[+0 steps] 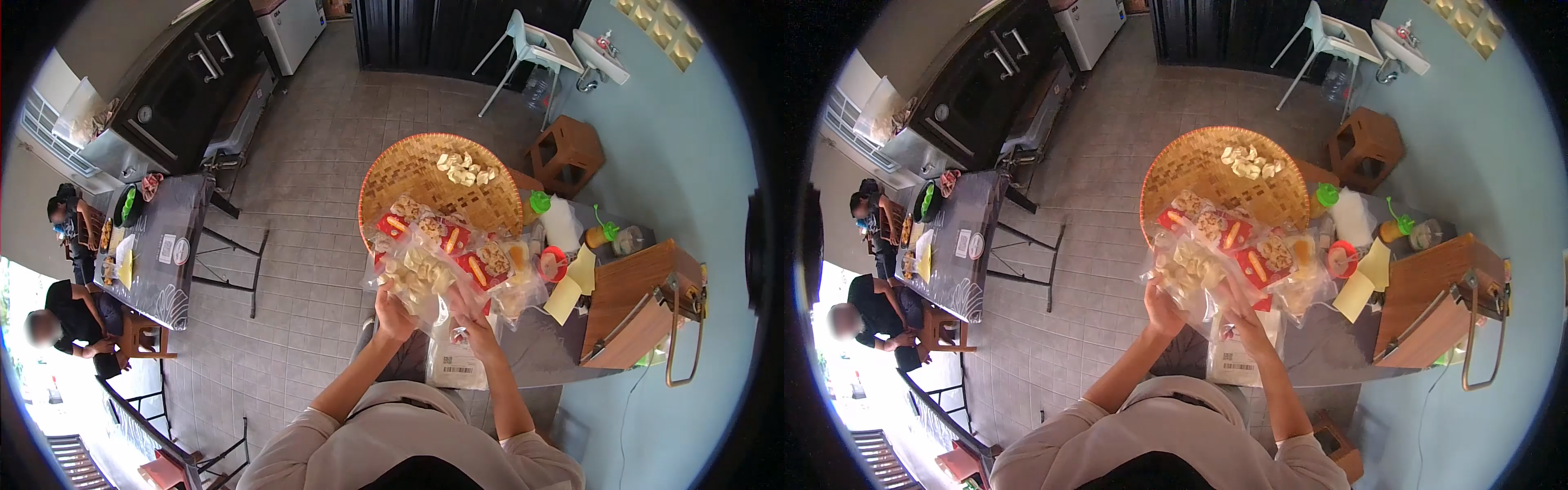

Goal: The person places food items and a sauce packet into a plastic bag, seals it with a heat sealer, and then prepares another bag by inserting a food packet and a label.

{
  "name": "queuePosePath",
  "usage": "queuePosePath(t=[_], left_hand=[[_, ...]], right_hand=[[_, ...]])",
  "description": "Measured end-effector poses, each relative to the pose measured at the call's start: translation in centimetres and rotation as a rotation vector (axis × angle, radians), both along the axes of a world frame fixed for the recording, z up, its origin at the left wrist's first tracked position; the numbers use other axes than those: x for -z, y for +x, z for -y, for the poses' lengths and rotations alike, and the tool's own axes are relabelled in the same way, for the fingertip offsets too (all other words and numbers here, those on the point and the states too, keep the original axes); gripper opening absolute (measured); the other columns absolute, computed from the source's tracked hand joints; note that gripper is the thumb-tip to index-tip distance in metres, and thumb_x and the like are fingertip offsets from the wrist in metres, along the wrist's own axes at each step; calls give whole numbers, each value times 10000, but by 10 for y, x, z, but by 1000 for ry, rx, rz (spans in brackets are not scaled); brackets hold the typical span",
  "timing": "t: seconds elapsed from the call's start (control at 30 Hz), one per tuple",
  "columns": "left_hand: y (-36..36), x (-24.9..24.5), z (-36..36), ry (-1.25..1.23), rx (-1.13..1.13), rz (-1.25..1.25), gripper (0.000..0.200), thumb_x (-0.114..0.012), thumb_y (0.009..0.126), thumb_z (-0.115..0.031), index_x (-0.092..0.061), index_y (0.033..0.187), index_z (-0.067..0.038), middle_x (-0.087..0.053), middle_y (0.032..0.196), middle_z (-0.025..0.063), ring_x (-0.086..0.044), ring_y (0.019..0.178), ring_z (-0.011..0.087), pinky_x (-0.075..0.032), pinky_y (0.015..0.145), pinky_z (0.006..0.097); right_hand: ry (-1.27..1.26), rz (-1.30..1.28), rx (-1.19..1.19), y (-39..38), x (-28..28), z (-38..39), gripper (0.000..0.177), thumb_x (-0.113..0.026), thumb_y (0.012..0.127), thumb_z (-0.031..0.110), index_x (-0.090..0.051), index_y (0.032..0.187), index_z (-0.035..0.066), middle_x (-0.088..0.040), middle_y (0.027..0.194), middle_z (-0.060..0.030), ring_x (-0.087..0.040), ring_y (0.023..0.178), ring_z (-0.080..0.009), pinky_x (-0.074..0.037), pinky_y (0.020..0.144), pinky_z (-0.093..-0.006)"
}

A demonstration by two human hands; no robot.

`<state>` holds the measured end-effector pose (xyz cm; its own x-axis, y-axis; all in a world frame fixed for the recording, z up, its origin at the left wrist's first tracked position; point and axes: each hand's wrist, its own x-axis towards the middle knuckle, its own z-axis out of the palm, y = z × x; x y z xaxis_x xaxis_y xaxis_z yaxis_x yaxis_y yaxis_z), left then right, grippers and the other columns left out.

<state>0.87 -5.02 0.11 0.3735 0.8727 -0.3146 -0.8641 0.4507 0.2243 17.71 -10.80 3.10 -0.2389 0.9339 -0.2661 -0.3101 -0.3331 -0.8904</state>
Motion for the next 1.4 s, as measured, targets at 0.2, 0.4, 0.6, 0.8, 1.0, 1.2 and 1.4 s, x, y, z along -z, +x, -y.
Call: queuePosePath(t=[0.2,0.4,0.6,0.8,1.0,1.2,1.4], left_hand=[[3,-2,0,33,-7,15,525,-431,792,-378,-396,1220,-75,-489,1182,74,-477,1077,229,-365,910,361],[6,-7,2,33,8,-19,536,-435,788,-375,-386,1229,-76,-479,1197,74,-461,1097,234,-357,921,362],[7,-9,-3,17,-27,-6,553,-428,784,-387,-376,1241,-80,-466,1214,76,-450,1110,242,-347,934,371],[2,-11,-2,33,-26,29,565,-408,790,-412,-367,1249,-84,-462,1213,79,-454,1100,249,-356,924,377],[8,-12,5,48,56,43,562,-402,799,-409,-364,1251,-78,-462,1216,84,-450,1109,248,-348,930,382],[6,-15,7,27,49,89,543,-403,807,-389,-364,1247,-72,-454,1233,88,-443,1124,247,-325,955,379],[13,-13,13,-12,60,58,521,-403,793,-400,-411,1214,-94,-488,1194,73,-473,1080,227,-355,915,366]], right_hand=[[143,108,125,-15,17,9,660,-365,836,-15,-52,1386,171,-327,1298,-70,-446,599,-72,-396,527,-199],[182,178,68,3,24,7,632,-410,858,49,-82,1384,170,-497,1147,-53,-461,553,-82,-405,502,-215],[137,250,133,8,-17,6,493,-433,839,3,-318,1307,109,-424,1256,-53,-509,695,-57,-407,564,-200],[292,858,405,25,-70,4,273,-511,809,66,-574,1075,63,-535,1022,-79,-518,713,-106,-404,577,-224],[765,1370,140,1,-88,-23,305,-594,759,222,-601,1044,114,-468,1009,-85,-450,903,-228,-377,747,-334],[815,1509,10,-1,-77,-28,350,-594,747,338,-609,1040,149,-428,1037,-84,-394,966,-277,-335,823,-409],[777,1484,-34,-5,-79,-28,333,-576,763,350,-615,1048,181,-408,1140,-95,-375,1014,-298,-311,875,-414]])
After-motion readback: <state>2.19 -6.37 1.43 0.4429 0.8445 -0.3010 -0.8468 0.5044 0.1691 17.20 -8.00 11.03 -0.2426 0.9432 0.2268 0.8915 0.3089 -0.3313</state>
